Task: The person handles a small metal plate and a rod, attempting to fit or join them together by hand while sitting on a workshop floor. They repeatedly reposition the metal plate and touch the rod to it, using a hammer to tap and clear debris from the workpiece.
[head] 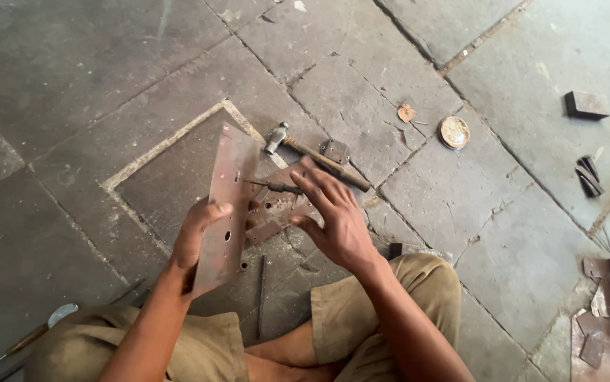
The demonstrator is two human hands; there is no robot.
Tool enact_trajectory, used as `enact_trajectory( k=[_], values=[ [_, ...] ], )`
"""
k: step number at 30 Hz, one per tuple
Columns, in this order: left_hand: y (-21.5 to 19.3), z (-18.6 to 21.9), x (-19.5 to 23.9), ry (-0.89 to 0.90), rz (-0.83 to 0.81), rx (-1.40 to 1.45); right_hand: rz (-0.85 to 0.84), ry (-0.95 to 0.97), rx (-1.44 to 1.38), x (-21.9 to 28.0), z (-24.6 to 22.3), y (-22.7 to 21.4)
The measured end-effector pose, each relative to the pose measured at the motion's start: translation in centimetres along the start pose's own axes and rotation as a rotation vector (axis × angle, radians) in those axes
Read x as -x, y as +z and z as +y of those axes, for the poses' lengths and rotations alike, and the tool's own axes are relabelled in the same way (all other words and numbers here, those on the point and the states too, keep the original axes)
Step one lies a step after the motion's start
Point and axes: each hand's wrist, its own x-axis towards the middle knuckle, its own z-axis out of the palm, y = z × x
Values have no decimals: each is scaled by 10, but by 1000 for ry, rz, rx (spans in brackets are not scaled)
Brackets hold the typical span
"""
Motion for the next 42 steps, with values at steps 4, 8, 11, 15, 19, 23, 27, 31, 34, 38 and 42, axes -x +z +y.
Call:
enact_trajectory(
  k=[4, 8, 11, 15, 19, 23, 27, 31, 34, 38, 42],
  values=[
    [-1, -11, 0, 16, 32, -149, -305, 575, -308, 16, 12, 35],
    [15, -23, -6, 121, 45, -223, -253, 1106, -1053, 20, 19, 53],
    [16, -18, -8, 44, 40, -152, -201, 862, -795, 11, 12, 30],
    [8, -1, 2, -124, 61, 148, -37, -4, -29, -4, 4, -4],
    [12, -2, 6, -79, -32, 38, -195, 128, -77, -1, 8, 7],
    [21, -7, -3, 149, 32, -281, -313, 827, -888, -3, 9, 15],
    [15, -3, 3, -16, 20, -12, -187, 480, -581, -9, -8, -4],
    [12, 7, 8, -196, 86, 246, 68, -192, 148, -11, -6, -7],
    [18, 6, 4, 48, -51, -151, -372, 819, -611, 0, 2, 21],
    [23, -2, 0, 100, 4, -289, -328, 1163, -1357, 8, 13, 31],
    [15, -4, 1, -27, 56, -26, -287, 727, -722, 2, 9, 6]
  ],
)
